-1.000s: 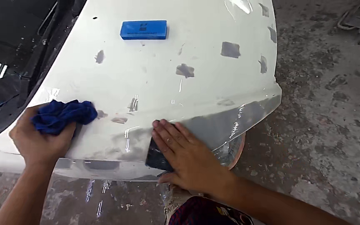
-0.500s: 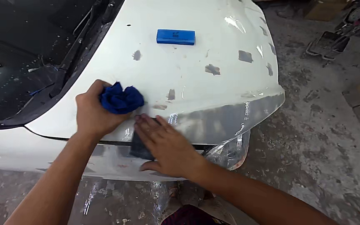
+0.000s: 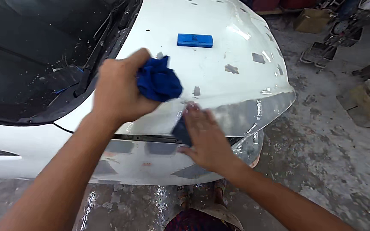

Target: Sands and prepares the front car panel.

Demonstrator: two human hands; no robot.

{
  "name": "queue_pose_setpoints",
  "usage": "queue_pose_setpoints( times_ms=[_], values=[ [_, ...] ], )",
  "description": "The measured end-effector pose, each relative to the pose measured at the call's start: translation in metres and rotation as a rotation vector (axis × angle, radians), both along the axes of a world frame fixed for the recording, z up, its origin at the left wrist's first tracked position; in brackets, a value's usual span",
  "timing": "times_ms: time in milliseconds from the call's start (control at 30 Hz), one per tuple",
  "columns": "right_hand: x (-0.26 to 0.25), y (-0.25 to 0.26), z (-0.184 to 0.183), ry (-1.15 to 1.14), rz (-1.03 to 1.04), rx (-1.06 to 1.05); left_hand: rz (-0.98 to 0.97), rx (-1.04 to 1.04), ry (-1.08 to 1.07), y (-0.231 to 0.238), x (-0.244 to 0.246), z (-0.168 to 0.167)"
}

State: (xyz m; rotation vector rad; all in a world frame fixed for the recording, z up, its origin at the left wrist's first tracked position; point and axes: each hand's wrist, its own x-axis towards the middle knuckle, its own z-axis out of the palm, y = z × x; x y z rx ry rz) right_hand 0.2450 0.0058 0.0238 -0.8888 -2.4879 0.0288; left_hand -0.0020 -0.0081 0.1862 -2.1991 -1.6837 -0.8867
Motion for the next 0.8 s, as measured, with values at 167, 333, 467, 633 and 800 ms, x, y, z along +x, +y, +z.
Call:
queue_pose_setpoints(
  times_ms=[167,333,467,633,800],
  values=[
    [-0.042,-0.028,0.003,0.052,-0.155,-0.022,0.309,-0.054,-0.235,-0.026,-0.084,-0.031],
    [-0.133,-0.047,0.016,-0.048,0.261,-0.041,0.366,-0.062,-0.333,-0.032,-0.099,-0.082],
    [-0.027,-0.012,0.003,0.021,0.001,-0.057,0.348,-0.021,-0.274,-0.031,-0.100,-0.089],
    [0.033,0.020,-0.003,0.056,-0.471,-0.052,0.329,-0.034,-0.254,-0.031,-0.114,-0.101],
    [-0.055,-0.017,0.007,0.041,-0.101,-0.116,0.409,-0.281,-0.231,-0.031,-0.092,-0.102]
  ],
)
